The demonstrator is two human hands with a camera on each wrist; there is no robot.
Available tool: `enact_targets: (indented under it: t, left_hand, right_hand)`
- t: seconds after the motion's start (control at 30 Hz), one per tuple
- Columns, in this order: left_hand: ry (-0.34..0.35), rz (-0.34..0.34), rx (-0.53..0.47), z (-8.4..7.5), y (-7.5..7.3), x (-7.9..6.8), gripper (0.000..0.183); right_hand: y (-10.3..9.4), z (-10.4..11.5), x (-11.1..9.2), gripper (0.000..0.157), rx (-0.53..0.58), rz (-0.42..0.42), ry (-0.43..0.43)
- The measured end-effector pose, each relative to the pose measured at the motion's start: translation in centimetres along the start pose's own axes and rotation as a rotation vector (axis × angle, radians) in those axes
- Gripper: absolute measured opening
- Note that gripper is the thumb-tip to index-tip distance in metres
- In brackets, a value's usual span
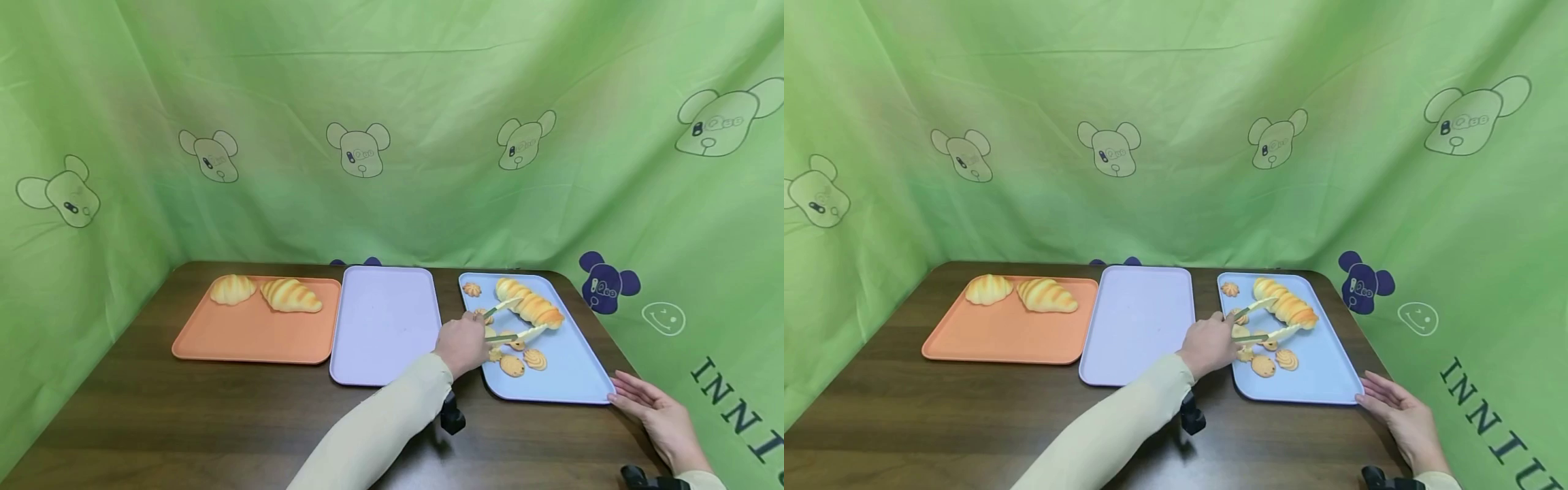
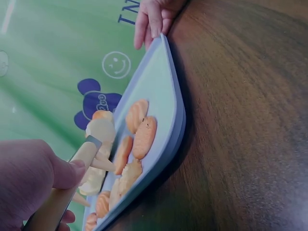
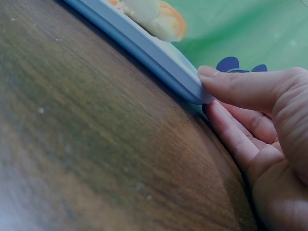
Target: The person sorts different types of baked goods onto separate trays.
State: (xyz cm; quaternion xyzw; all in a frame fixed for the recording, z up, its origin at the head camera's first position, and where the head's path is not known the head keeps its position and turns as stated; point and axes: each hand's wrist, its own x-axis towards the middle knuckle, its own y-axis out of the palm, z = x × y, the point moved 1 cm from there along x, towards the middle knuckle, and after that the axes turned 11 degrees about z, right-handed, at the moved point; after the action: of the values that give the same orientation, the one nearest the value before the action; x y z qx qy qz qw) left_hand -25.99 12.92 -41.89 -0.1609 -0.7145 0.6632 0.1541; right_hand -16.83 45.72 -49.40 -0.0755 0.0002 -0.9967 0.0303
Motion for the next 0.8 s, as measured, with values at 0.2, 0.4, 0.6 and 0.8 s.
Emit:
enact_targets:
  t: [0.2,0.4,0.6,0.8]
  left_hand:
    - [0.027,-0.046,-0.062,1.1,-0.1,-0.9,0.055]
    - [0.015,-0.069,-0.122,2.6,-0.2,-1.5,0.052]
    - [0.052,-0.065,-0.104,3.6,-0.6,-2.3,0.052]
    - [0.071,-0.040,-0.066,3.5,-0.9,-2.6,0.064]
  right_hand:
    - [0.0,0.0,-0.1,0.051,-0.011,-0.009,0.016]
    - [0.1,0.1,0.1,0.051,-0.025,-0.008,0.027]
    - [0.0,0.1,0.1,0.049,-0.021,-0.002,0.027]
    - [-0.1,-0.1,0.2,0.049,0.006,0.009,0.017]
